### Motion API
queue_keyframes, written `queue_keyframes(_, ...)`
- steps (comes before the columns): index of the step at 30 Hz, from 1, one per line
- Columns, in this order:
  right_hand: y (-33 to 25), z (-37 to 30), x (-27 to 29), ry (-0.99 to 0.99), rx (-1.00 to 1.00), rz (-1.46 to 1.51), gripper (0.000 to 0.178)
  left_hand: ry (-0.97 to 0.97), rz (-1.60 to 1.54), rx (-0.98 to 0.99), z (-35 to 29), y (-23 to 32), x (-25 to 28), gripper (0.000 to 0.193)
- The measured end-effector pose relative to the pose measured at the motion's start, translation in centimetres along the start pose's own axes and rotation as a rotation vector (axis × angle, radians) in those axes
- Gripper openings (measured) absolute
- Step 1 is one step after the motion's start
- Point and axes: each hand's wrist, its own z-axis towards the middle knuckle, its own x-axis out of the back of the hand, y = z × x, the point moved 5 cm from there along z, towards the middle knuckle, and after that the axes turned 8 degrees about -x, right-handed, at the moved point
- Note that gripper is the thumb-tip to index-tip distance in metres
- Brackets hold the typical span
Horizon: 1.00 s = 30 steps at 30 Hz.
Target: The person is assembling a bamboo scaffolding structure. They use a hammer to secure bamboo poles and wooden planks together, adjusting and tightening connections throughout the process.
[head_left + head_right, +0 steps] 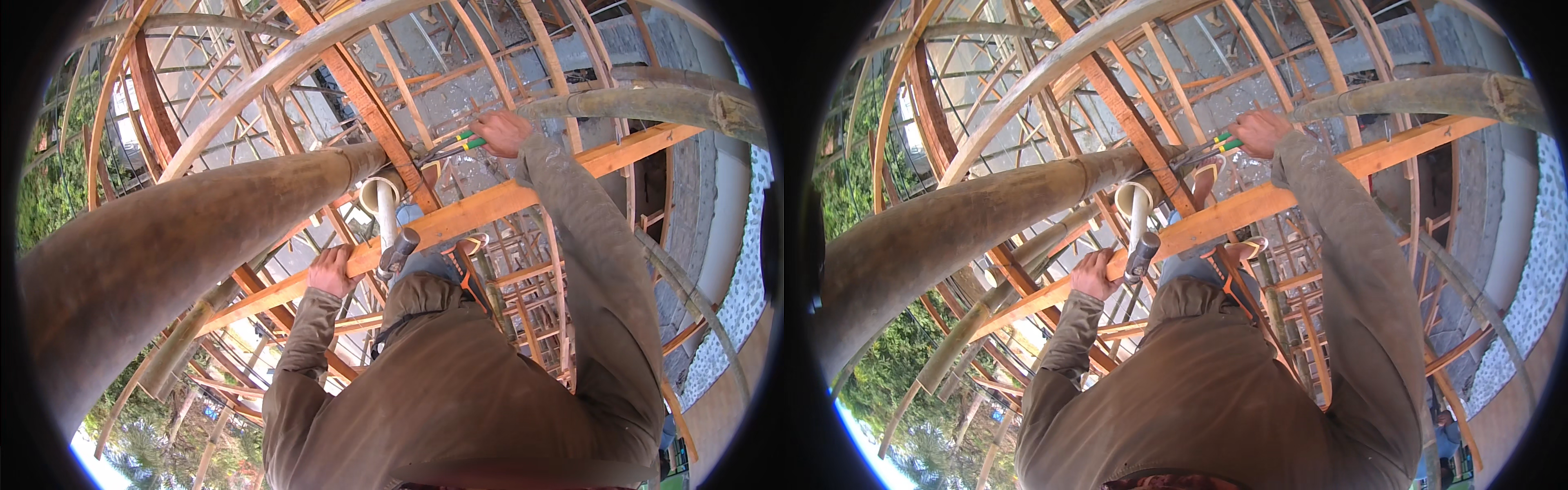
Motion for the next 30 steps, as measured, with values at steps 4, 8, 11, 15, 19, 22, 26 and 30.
queue_keyframes(4, -0.1, 0.5, 0.7, -0.025, 0.084, -0.113, 0.045, 0.019, 0.014, -0.008, 0.2, 0.1, 0.2, 0.059)
queue_keyframes(8, 0.1, 2.1, 0.2, -0.159, 0.038, -0.085, 0.043, 0.01, 0.017, -0.007, 0.3, 0.1, 0.1, 0.06)
queue_keyframes(11, -0.4, 2.3, -0.6, -0.202, 0.025, -0.014, 0.034, 0.003, 0.021, -0.008, 0.2, 0.0, -0.1, 0.064)
queue_keyframes(15, 0.0, 1.7, -1.9, -0.385, -0.108, 0.092, 0.026, -0.045, -0.017, -0.006, -0.1, -0.3, -0.4, 0.069)
queue_keyframes(19, 0.1, 1.9, -2.0, -0.283, -0.049, 0.061, 0.03, -0.055, -0.037, 0.005, -0.2, -0.5, -0.5, 0.07)
queue_keyframes(22, 0.0, 2.2, -2.9, -0.122, 0.068, 0.063, 0.03, -0.069, -0.041, 0.021, -0.3, -0.4, -0.6, 0.07)
queue_keyframes(26, 0.8, 3.1, -5.5, -0.095, 0.095, 0.135, 0.023, -0.066, -0.042, 0.037, -0.1, -0.3, -0.4, 0.07)
queue_keyframes(30, 0.6, 3.5, -6.1, -0.028, 0.205, 0.203, 0.02, -0.067, -0.038, 0.024, 0.0, -0.1, -0.1, 0.07)
